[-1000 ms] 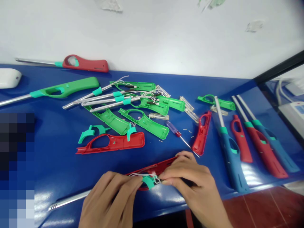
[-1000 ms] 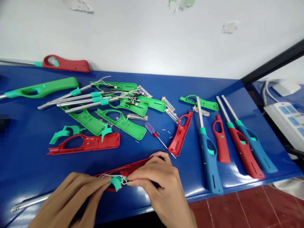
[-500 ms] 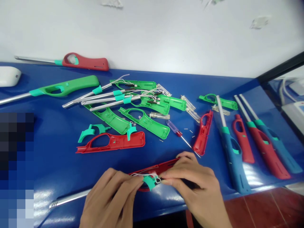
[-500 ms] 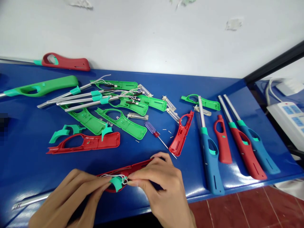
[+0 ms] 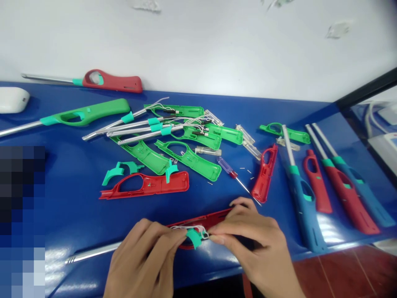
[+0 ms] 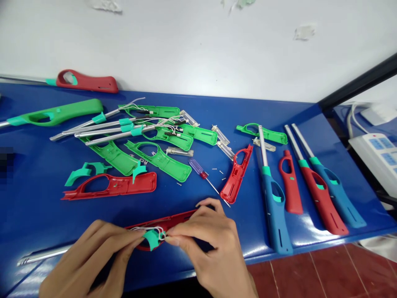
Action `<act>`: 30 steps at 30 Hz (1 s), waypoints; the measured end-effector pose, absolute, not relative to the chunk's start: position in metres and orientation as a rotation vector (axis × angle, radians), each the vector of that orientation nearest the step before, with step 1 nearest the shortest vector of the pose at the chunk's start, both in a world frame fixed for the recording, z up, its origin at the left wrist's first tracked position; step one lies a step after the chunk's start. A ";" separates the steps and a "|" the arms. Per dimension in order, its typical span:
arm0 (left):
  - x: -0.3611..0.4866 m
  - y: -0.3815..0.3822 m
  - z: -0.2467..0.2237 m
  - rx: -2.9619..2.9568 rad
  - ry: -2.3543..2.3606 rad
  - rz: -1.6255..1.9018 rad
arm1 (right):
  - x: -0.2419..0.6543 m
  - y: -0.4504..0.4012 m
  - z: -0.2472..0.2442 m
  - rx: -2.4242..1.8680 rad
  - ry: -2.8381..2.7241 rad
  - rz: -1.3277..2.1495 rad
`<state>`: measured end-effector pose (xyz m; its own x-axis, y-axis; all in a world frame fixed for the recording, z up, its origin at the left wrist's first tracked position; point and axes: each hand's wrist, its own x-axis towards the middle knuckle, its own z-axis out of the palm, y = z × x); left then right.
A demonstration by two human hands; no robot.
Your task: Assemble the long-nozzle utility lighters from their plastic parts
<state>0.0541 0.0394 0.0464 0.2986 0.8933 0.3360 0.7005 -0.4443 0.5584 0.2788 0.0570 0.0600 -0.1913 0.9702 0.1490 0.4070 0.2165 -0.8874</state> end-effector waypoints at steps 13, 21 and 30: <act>0.040 0.045 0.050 2.492 1.415 0.789 | 0.279 0.054 0.057 -1.312 -1.753 0.895; 0.042 0.045 0.048 2.349 1.595 0.804 | 0.278 0.053 0.058 -1.274 -1.879 0.789; 0.045 0.051 0.052 2.286 1.508 0.908 | 0.278 0.053 0.055 -1.265 -1.923 0.704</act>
<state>0.0451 0.0515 0.0518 0.2679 0.8943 0.3584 0.7348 -0.4303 0.5244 0.2779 0.0529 0.0547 -0.2606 0.9276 0.2675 0.5355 0.3695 -0.7595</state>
